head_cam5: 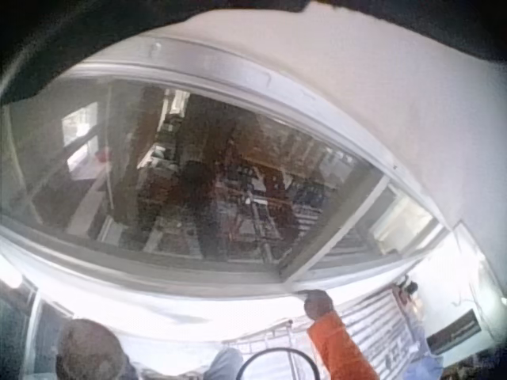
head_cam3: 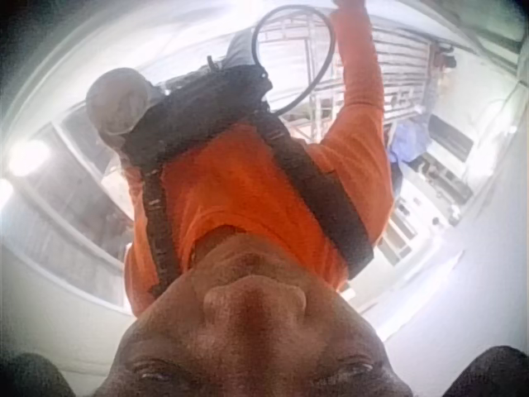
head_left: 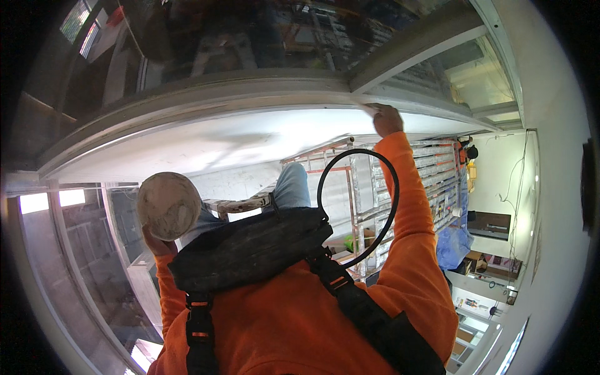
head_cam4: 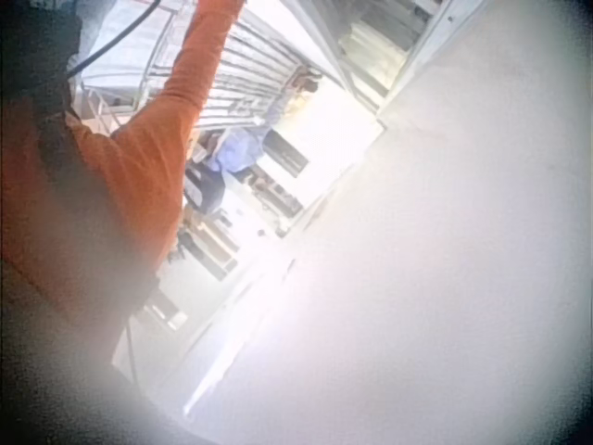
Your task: The person applies compound along the upper frame using a scraper, scoops compound from a bowl onto the scraper, and smooths the compound across the frame.
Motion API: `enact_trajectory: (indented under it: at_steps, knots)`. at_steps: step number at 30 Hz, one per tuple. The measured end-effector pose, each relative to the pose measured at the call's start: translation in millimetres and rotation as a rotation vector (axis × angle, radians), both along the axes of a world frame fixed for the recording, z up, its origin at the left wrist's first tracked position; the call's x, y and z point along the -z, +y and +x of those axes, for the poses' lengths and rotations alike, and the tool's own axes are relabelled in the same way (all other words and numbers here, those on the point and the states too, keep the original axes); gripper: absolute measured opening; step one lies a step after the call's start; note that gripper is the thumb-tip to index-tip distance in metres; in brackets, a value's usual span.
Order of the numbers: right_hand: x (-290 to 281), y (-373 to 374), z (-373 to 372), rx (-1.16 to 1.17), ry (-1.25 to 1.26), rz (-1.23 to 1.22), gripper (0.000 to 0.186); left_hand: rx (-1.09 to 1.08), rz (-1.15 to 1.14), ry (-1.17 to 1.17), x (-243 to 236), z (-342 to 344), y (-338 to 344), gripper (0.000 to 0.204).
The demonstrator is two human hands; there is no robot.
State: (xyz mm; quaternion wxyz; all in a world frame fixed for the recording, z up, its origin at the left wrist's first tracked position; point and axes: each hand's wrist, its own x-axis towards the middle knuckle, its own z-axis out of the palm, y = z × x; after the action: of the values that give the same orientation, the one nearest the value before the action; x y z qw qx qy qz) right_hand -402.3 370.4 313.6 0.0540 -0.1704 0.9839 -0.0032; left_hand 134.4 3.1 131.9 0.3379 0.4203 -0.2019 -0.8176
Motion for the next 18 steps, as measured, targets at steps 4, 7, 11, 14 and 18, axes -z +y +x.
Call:
enact_trajectory:
  at_steps: [4, 7, 11, 14, 18]
  knots:
    - [6.0, 36.2, -33.1, 0.235, 0.044, 0.095, 0.043, -0.044, -0.023, -0.025, -12.1, 3.3, 2.0, 0.059]
    - [12.9, 39.4, -38.6, 0.357, 0.099, 0.127, 0.044, -0.009, -0.041, 0.018, -8.8, 4.4, 2.8, 0.059]
    - [34.9, 21.5, -31.1, 0.224, 0.042, 0.145, 0.048, -0.037, -0.003, 0.008, -4.4, 5.5, 3.3, 0.058]
    - [34.4, -21.9, 7.9, -0.053, 0.136, 0.129, 0.039, -0.029, 0.021, 0.006, -1.4, 5.4, 5.7, 0.058]
    - [17.9, -26.3, 17.4, -0.218, 0.152, 0.021, 0.035, -0.041, 0.002, -0.034, -2.1, 5.0, 7.0, 0.058]
